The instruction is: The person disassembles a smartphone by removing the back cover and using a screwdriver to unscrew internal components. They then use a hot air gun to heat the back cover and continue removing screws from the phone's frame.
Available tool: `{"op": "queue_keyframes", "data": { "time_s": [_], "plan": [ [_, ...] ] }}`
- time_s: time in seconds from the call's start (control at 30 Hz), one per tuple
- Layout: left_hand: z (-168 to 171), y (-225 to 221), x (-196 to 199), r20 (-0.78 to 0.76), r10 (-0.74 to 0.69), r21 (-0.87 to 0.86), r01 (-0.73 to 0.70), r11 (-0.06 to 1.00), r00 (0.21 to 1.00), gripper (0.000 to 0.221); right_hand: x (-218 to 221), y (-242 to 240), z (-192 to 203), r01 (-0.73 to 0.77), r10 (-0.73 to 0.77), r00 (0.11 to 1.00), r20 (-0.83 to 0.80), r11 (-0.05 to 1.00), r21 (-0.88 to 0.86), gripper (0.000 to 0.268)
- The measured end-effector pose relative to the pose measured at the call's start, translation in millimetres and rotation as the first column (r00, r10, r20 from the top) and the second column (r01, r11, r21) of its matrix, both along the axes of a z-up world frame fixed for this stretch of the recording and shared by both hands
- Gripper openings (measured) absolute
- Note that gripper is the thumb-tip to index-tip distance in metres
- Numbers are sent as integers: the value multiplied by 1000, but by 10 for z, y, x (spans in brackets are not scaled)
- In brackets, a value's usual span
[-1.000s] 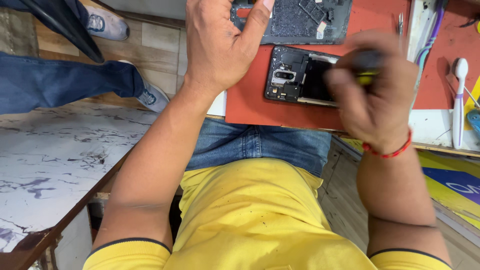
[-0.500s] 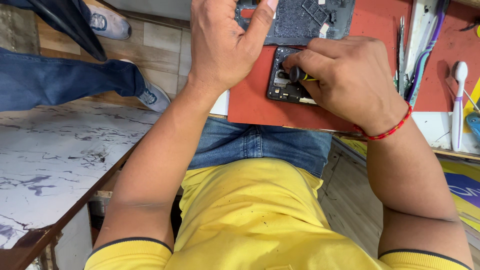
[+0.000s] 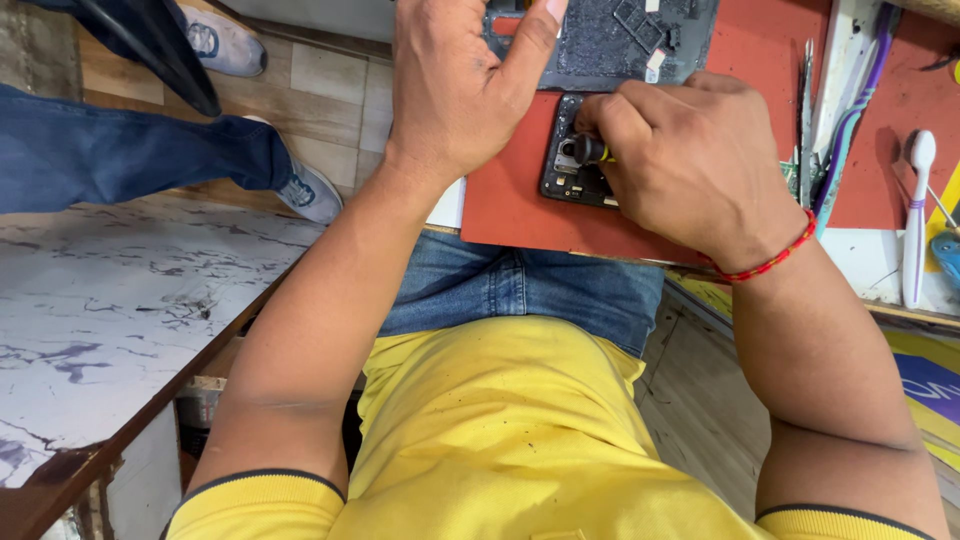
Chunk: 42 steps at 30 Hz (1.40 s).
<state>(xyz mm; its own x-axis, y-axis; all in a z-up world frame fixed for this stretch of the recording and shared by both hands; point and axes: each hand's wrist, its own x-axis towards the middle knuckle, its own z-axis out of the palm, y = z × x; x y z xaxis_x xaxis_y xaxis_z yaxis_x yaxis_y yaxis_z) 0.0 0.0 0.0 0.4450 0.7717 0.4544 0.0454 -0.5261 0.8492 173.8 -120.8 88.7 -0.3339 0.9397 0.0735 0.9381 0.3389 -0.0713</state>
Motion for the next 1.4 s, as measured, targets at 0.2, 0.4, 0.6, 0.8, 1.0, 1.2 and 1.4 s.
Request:
{"op": "queue_keyframes", "data": {
  "time_s": [0.2,0.4,0.6,0.8,1.0,1.2,1.4],
  "plan": [
    [5,4,13,0,-5,-40,5,999,1000,17,-35,0,37,-46,47,999,-1,994,102,11],
    [51,-4,13,-6,2,7,-2,1000,1000,15,-29,-59,4,-36,48,995,-90,991,126,20],
    [129,5,6,-66,53,73,-48,996,996,12,-24,-155,-41,115,-116,960,-254,993,-19,41],
    [206,28,14,-26,8,47,-7,999,1000,9,-73,-112,1,197,-215,935,-281,976,-92,44],
    [194,19,18,-56,12,30,-10,999,998,7,76,-215,48,218,-182,878,-443,975,32,13],
    [237,13,28,-52,16,54,-13,998,999,7,234,-526,-33,461,-123,220,-968,887,-8,19],
    [231,17,23,-34,7,23,-6,1000,999,8,34,-578,-342,495,-201,275,-940,868,-41,58]
  ]
}}
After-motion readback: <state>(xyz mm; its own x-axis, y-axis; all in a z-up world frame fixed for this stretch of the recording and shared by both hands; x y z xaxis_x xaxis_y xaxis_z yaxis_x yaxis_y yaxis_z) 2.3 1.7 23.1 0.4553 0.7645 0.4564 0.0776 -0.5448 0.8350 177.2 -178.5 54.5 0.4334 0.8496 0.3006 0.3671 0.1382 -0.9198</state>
